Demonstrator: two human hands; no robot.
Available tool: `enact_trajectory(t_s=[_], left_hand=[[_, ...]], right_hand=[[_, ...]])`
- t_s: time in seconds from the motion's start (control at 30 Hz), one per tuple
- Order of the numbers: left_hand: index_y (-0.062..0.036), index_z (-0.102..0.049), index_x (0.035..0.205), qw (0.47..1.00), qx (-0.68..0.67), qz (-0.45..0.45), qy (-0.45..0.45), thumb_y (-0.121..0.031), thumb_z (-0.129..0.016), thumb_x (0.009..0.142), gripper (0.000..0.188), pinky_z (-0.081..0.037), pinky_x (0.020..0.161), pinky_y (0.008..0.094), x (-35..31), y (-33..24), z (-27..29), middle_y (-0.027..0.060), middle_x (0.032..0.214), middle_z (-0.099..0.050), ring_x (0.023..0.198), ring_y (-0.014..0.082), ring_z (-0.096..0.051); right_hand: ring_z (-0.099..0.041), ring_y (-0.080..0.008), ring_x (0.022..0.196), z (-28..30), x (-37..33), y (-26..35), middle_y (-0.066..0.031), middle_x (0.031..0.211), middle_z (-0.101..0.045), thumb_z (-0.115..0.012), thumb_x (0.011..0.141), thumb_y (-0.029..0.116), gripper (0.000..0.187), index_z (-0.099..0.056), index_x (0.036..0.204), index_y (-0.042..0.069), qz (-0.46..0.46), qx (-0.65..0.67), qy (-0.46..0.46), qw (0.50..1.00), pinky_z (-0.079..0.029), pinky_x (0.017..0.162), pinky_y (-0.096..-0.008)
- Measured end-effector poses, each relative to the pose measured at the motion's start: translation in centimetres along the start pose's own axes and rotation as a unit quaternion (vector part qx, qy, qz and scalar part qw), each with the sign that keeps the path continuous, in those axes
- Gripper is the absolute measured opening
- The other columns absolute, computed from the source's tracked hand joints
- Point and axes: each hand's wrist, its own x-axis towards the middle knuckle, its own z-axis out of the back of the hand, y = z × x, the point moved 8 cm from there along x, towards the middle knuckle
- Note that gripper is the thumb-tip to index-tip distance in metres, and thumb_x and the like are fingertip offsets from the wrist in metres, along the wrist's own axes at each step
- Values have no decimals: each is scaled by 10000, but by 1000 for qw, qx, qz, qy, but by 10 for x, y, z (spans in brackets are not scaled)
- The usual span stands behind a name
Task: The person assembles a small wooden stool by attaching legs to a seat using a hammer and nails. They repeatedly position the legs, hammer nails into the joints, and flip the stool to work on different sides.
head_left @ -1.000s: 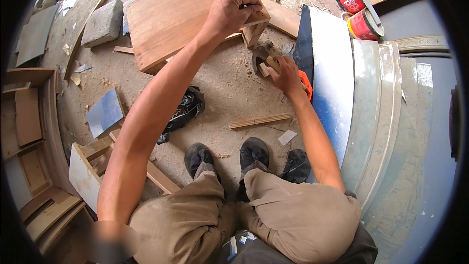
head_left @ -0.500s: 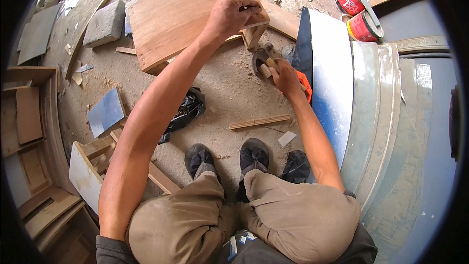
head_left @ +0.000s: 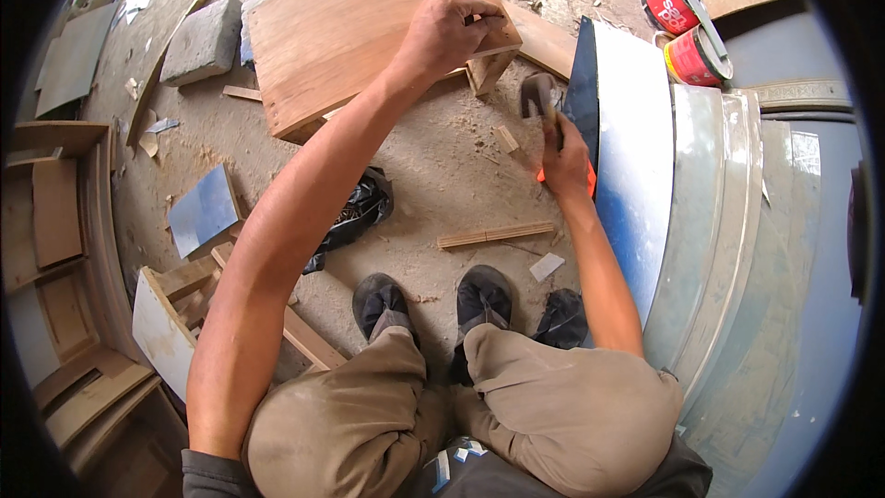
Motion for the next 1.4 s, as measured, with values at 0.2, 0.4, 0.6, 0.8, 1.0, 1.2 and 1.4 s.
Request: enact_trajectory(t_s=[0.2,0.4,0.6,0.8,1.0,1.2,1.4], left_hand=[[-60,-764,1040,1000,-5,-8,2,-172,-666,898,206,-558,780,346,1,-2,0,83,1007,-743,845,243,-716],[-41,-761,1042,1000,-14,-12,-5,-106,-657,873,208,-565,793,349,-2,-1,3,96,1010,-739,853,258,-720],[-41,-762,1042,1000,-14,-12,1,-88,-661,864,209,-562,784,349,0,-1,1,111,996,-732,844,263,-719],[-38,-769,1015,999,-34,-5,-2,-114,-680,863,192,-559,773,353,-1,2,1,111,984,-732,823,262,-715],[-39,-774,1005,999,-31,-18,-16,-116,-691,858,185,-556,764,353,0,3,1,103,966,-733,813,260,-713],[-38,-778,983,999,-28,-14,-11,-107,-697,854,168,-553,767,358,0,-2,1,104,976,-731,824,267,-711],[-34,-776,974,999,-30,-8,-14,-106,-705,848,161,-551,768,363,-1,2,0,113,965,-727,819,283,-707]], right_hand=[[-517,-77,582,58,46,75,3,733,-551,-628,980,220,269,-613,1077,-30,-67,212,8,975,-434,533,-290],[-577,-106,615,93,74,165,-88,801,-653,-577,1016,234,295,-579,1194,-1,-20,222,61,973,-474,563,-289],[-634,-161,724,93,79,190,-114,850,-688,-571,1015,248,344,-585,1268,15,23,144,120,982,-504,692,-315],[-633,-181,728,86,74,198,-130,841,-680,-566,1017,221,320,-588,1261,15,4,126,163,978,-507,703,-330],[-670,-202,785,98,74,201,-174,858,-694,-591,1010,234,397,-562,1313,-21,42,131,86,987,-524,736,-344],[-667,-207,760,89,69,193,-189,852,-690,-592,1009,243,412,-561,1331,-12,29,71,113,991,-527,710,-337],[-598,-127,647,96,69,196,-99,758,-653,-582,1016,247,428,-546,1351,-18,31,149,72,986,-492,601,-307]])
